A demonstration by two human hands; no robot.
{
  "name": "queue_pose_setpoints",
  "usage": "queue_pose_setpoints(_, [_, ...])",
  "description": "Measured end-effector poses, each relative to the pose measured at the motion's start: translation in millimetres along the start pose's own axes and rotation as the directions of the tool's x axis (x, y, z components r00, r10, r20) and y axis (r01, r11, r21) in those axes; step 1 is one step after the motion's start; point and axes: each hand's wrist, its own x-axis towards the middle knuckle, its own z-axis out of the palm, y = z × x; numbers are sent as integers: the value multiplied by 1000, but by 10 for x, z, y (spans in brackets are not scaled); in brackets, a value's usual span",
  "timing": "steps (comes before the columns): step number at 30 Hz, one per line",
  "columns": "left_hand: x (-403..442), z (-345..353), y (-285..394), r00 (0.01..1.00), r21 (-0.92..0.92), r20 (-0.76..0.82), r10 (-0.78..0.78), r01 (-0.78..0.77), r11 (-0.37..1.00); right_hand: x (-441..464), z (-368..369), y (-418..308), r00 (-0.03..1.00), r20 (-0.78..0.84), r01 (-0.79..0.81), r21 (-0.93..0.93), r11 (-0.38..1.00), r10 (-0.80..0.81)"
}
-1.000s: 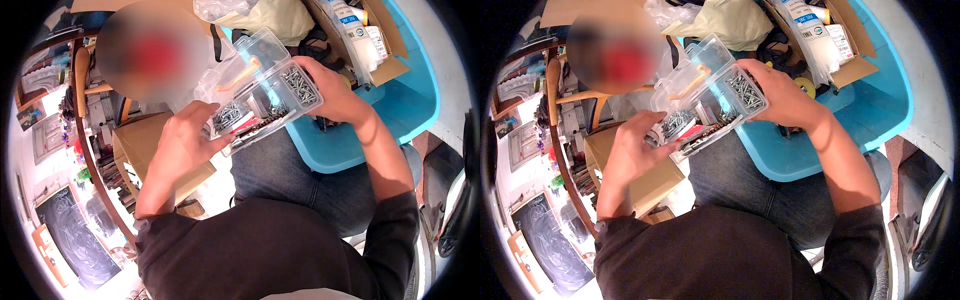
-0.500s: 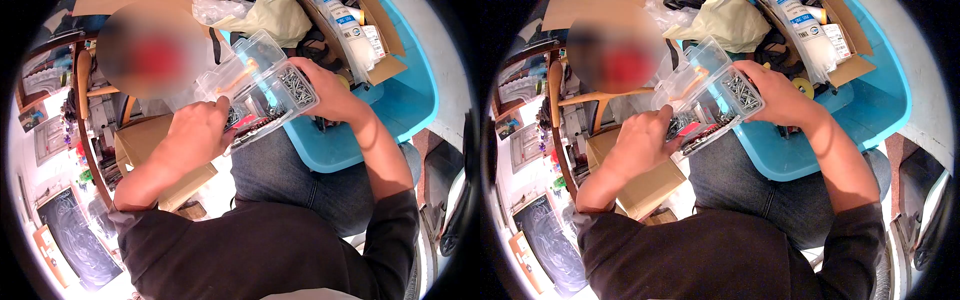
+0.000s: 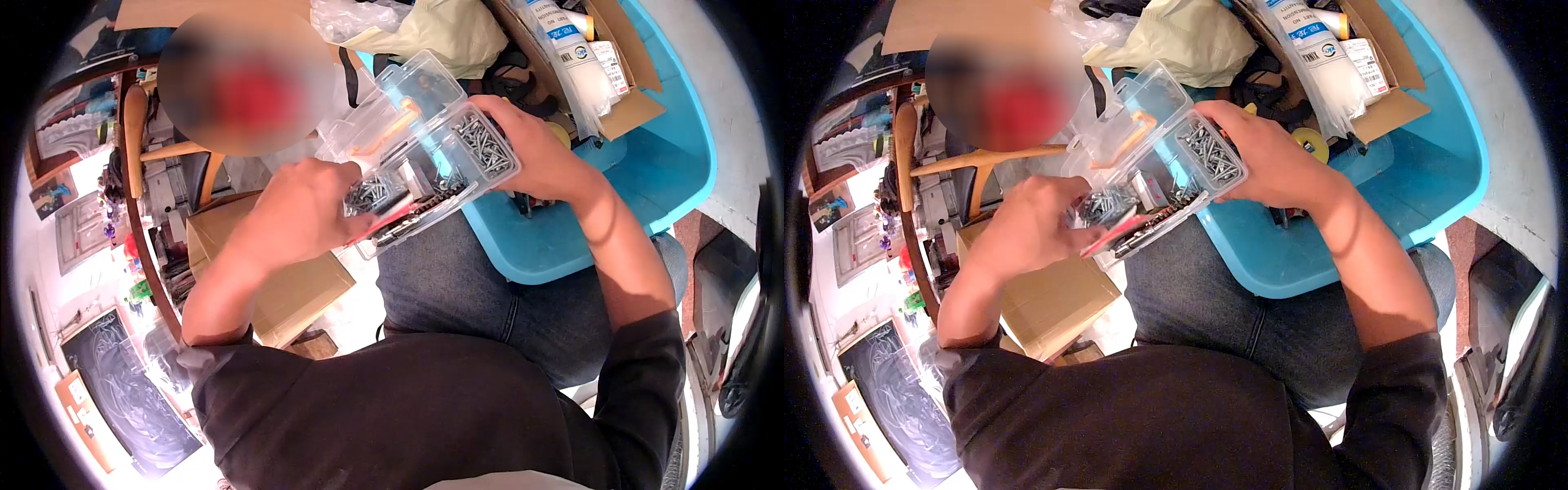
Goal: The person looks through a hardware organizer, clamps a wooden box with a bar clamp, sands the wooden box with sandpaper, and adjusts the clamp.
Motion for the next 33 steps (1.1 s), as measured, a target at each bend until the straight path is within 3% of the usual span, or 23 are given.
queue_pose_setpoints(3, [-14,42,21,999,72,-36,40,-37,997,-11,33,59,998,-40,37,-68,997,-40])
queue_pose_setpoints(7, [-4,-29,1,993,45,-74,90,-87,995,-3,7,36,1000,-15,12,-43,999,-13])
queue_pose_setpoints(13, [19,-286,177,968,146,-144,205,-184,972,-3,12,45,1000,6,-25,-5,1000,25])
queue_pose_setpoints(15, [137,-298,198,844,272,-206,495,-436,858,-12,13,64,1000,-3,-28,-18,999,28])
queue_pose_setpoints(16, [176,-298,252,842,274,-205,500,-441,855,-15,2,49,1000,-8,-30,-20,999,30])
queue_pose_setpoints(19, [314,-226,475,732,544,-81,677,-537,645,-14,-15,-6,998,7,-62,13,998,62])
queue_pose_setpoints(26, [537,-45,612,661,682,39,750,-566,463,-6,-32,-34,990,40,-135,46,990,133])
queue_pose_setpoints(31, [709,135,440,616,641,-41,787,-588,494,-15,-18,24,995,27,-99,-17,995,100])
queue_pose_setpoints(33, [702,135,405,597,610,-64,799,-611,505,-10,-25,17,987,57,-153,4,988,153])
